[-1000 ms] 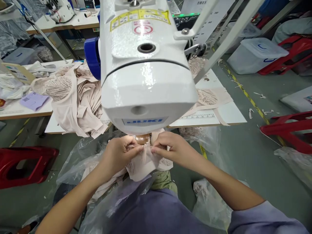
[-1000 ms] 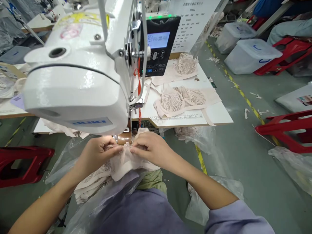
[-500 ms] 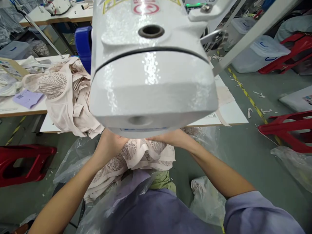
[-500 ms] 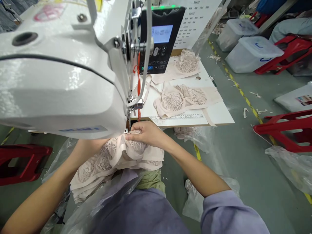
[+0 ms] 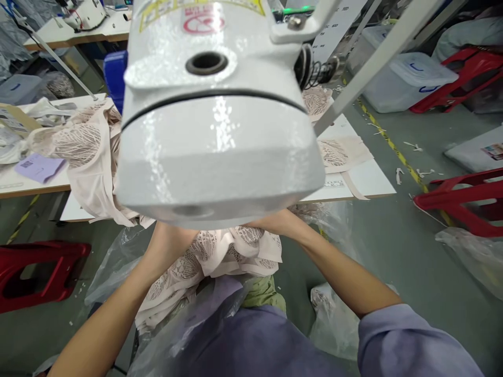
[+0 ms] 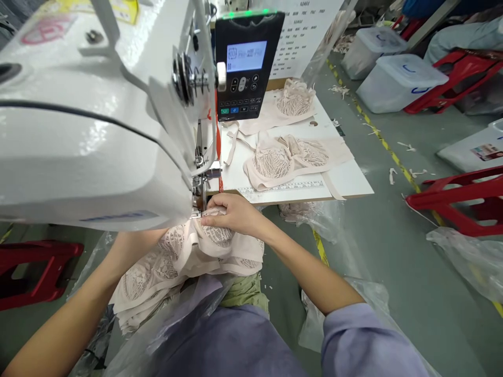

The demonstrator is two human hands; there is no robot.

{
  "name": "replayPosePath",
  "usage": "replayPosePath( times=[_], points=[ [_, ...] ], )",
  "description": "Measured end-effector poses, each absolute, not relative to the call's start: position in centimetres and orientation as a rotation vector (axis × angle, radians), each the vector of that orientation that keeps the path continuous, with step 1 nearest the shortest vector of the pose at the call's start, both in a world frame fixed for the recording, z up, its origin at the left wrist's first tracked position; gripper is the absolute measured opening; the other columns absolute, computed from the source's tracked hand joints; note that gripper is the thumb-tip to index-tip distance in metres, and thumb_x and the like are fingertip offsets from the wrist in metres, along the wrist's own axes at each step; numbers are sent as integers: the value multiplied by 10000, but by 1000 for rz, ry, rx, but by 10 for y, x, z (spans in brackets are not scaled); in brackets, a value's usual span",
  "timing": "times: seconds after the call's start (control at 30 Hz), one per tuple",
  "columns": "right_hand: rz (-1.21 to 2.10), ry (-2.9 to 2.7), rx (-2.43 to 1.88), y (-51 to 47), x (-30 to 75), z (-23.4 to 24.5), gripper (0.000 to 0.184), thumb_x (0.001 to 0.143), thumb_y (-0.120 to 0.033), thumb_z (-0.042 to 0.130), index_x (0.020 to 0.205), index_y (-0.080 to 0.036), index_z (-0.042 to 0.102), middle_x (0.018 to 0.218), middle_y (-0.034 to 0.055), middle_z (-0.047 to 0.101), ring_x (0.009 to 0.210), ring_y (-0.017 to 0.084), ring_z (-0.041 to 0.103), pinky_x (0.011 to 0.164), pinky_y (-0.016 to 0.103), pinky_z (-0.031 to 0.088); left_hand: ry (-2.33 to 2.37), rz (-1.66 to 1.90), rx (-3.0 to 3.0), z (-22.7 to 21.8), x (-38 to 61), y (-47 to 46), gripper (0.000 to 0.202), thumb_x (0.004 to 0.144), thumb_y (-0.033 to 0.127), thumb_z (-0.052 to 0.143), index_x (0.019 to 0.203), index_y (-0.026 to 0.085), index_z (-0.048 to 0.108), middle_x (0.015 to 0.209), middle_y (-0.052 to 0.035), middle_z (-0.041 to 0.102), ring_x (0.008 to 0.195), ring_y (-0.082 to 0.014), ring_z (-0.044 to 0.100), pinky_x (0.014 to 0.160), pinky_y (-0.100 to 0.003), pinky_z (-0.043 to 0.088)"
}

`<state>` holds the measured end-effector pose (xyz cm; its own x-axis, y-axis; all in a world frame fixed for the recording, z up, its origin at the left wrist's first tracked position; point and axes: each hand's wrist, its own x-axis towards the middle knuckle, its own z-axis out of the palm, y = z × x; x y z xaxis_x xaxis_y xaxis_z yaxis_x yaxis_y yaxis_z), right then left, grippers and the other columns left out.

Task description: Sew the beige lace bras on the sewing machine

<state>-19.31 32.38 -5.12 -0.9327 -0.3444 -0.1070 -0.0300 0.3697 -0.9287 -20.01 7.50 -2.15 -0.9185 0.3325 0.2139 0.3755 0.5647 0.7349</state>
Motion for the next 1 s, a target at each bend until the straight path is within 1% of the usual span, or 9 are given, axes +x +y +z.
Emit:
replayPosePath(
  times=[0.17,0.27,0.37,0.47,0.53,0.67,0.77,0.87,1.0],
  points=[
    [-1810,2226,-180,334,-179,-106,773,714,-717,743,1277,-213,579,1319,150,591,1239,374,545,1054,515,450,-2814,-1084,-632,-23,-200,66,331,840,259,595,619,232,349,542,38,349,570,-145,415,554,-269,382],
    [-2059,1891,74,336,-164,-140,857,696,-790,706,1329,-243,520,1363,149,576,1252,344,555,985,441,522,-2858,-1029,-588,-25,-198,64,310,834,270,588,611,233,376,516,35,321,536,-148,397,528,-278,346],
    [-2196,1499,248,338,-151,-157,773,687,-767,735,1233,-244,574,1208,118,673,1077,287,664,870,389,575,-2881,-994,-535,-25,-197,65,240,815,293,605,633,236,459,510,20,368,552,-172,442,535,-291,352],
    [-2246,1278,337,343,-145,-160,571,652,-572,866,1039,-203,664,1017,89,740,903,238,714,826,343,580,-2904,-1002,-546,-24,-196,69,216,802,283,583,624,232,470,501,17,375,538,-169,432,524,-291,328],
    [-2306,1232,397,348,-144,-158,480,644,-481,891,977,-201,688,976,69,754,861,212,720,813,313,580,-2942,-1020,-530,-23,-194,72,268,802,263,561,591,230,399,486,29,325,492,-142,359,498,-286,267],
    [-2384,1304,470,357,-143,-154,412,707,-517,839,965,-229,696,1006,48,757,891,203,717,797,300,586,-3055,-1086,-411,-22,-188,73,398,838,267,543,597,236,227,474,63,180,438,-101,168,482,-293,123],
    [-2380,1433,508,362,-143,-147,411,700,-506,843,960,-229,686,974,50,756,867,208,716,777,308,585,-3048,-1064,-419,-25,-185,66,253,870,291,576,678,216,428,530,44,388,444,-104,271,473,-279,184],
    [-2391,1611,515,369,-143,-134,404,705,-477,841,991,-243,676,960,43,752,851,216,715,769,321,578,-2975,-999,-396,-28,-181,54,156,910,315,572,998,189,596,875,-49,647,595,-143,486,522,-268,334],
    [-2437,1834,493,379,-136,-105,375,697,-510,831,928,-251,691,872,37,744,754,216,692,700,331,562,-2796,-913,-386,-22,-158,48,215,956,304,536,1141,199,569,1067,-78,652,875,-199,617,624,-276,466]
  ],
)
